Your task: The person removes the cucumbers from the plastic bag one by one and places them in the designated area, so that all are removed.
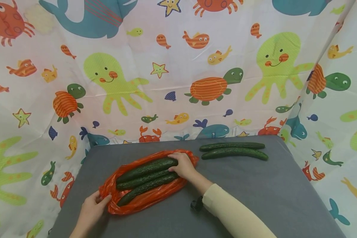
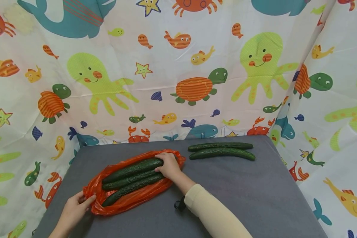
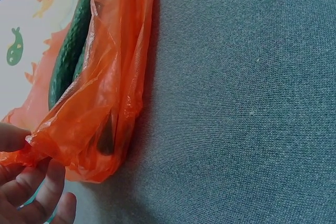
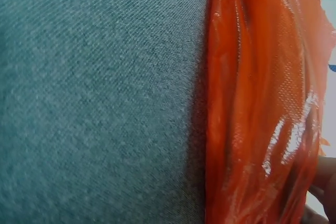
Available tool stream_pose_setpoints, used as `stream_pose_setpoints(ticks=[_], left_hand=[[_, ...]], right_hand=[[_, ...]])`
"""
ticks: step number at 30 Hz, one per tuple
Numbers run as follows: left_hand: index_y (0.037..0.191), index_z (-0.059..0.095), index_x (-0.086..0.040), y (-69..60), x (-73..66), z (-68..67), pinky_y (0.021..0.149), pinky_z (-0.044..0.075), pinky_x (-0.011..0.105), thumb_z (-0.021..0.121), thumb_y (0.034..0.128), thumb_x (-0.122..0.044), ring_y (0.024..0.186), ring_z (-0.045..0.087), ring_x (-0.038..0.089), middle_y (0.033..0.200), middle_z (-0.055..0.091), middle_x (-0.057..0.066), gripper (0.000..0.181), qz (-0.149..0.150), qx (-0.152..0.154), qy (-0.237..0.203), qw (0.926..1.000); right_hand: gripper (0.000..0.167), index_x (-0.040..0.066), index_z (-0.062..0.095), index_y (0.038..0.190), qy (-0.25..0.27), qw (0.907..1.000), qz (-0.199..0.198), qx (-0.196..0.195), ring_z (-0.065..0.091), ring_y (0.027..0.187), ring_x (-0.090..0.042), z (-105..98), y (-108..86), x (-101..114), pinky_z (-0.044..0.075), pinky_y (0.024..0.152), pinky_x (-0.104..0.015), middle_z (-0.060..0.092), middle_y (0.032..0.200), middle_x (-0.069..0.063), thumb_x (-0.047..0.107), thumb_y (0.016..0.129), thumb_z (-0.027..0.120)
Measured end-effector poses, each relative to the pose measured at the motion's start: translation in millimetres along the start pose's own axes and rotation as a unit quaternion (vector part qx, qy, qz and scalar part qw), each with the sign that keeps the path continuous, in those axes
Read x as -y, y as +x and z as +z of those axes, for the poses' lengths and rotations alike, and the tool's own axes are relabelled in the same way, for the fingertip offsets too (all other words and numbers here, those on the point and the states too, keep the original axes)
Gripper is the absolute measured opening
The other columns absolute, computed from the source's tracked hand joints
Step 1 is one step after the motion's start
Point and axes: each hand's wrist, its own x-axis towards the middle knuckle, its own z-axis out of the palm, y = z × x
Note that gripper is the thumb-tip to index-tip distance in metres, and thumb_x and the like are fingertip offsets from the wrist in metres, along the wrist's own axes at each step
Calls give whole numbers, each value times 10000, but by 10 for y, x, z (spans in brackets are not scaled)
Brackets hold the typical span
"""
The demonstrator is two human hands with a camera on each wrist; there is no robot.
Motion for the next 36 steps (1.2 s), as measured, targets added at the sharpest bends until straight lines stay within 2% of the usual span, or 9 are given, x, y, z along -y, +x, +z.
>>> stream_pose_setpoints(ticks=[14,25,32,36], left_hand=[[1311,596,28,-1,1,6,587,444,334,636,993,-398,733,576,182,867,730,16,533,10,19,11,10000],[1334,584,27,5,-1,6,619,476,331,641,985,-419,789,625,192,927,748,53,570,-56,18,14,10000],[1389,552,17,2,-20,-12,690,497,319,583,995,-519,951,670,194,1163,726,190,666,-16,1,143,9999],[1382,563,6,2,-27,-23,699,492,314,576,992,-538,965,672,187,1179,724,188,669,63,-64,229,9997]], right_hand=[[473,163,719,1277,-42,9996,-115,-251,503,1230,-345,64,13,-13,475,989,-488,632,1330,-100,179,819,838],[473,127,708,1288,15,9995,-291,-139,506,1287,-380,-60,-48,84,436,1049,-529,657,1321,-111,177,832,820],[475,123,712,1282,-73,9993,-349,-108,533,1283,-368,-141,-94,127,423,1071,-526,672,1295,-110,169,824,826],[481,122,709,1286,-36,9992,-385,-100,550,1280,-354,-191,-104,126,427,1069,-527,685,1284,-98,168,823,829]])
